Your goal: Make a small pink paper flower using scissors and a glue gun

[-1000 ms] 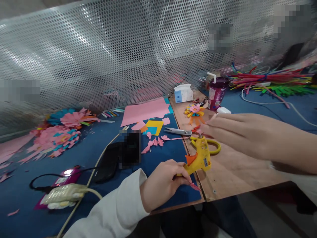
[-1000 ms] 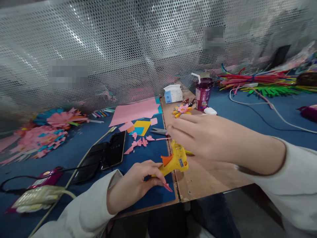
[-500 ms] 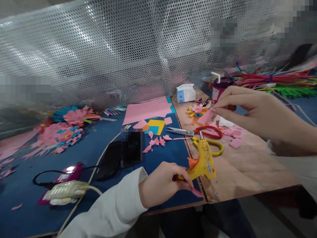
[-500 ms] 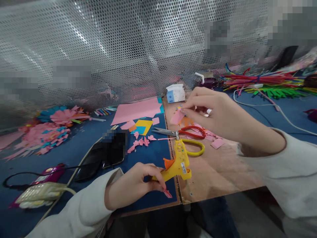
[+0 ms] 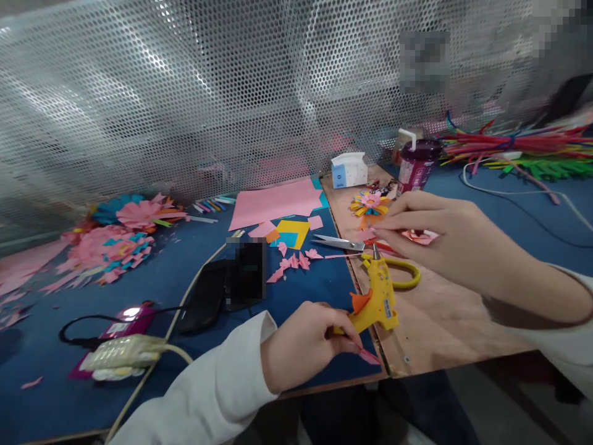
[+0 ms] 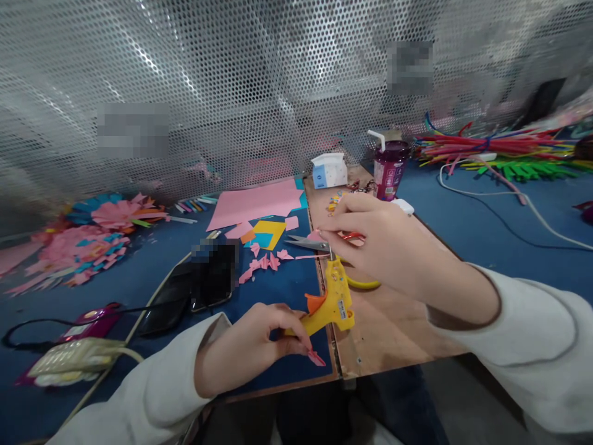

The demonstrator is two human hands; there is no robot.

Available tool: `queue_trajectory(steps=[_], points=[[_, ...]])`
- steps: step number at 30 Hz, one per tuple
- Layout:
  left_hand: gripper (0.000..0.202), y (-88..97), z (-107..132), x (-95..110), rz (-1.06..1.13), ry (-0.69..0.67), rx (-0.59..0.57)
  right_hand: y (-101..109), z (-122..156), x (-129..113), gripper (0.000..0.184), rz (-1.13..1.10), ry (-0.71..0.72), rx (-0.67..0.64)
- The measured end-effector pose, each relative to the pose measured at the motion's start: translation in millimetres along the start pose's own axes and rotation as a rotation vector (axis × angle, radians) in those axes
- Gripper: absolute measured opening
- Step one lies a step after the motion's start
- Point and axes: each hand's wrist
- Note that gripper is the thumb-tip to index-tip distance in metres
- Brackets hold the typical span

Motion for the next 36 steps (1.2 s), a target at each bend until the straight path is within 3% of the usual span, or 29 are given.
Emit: queue_trajectory(steps=[4, 9, 12, 16, 23, 29, 36], points=[[0.006, 6.5, 1, 0, 0.096, 0.023, -0.004, 13, 0, 1, 0.018, -0.046, -0.206, 0.065], [0.005, 19.2, 0, -2, 0.068, -0.06, 0.014, 13, -1, 23, 0.018, -0.013, -0.294, 0.045], [0.006, 22.4, 1, -1, -0.013, -0.096, 0.002, 9, -4, 38, 0.021, -0.141, -0.354, -0.079], [0.009, 21.7, 3, 2, -0.112, -0.169, -0.061, 6, -15, 49, 0.025, -0.392, -0.311, -0.385], [0.008, 19.7, 5, 2, -0.232, -0.164, -0.105, 10, -32, 40, 0.021, -0.534, -0.342, -0.651], [0.009, 18.1, 5, 2, -0.262, -0.179, -0.112, 15, -33, 26, 0.02, -0.541, -0.413, -0.725], [0.008, 16.9, 5, 4, -0.287, -0.181, -0.11, 13, -32, 33, 0.024, -0.517, -0.419, -0.76]])
Point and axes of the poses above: each hand's wrist, its own z-axis away from the middle knuckle, its own y-axis out of the back of the hand, x = y × z, and after that the axes turned 1 degree about z, right-handed
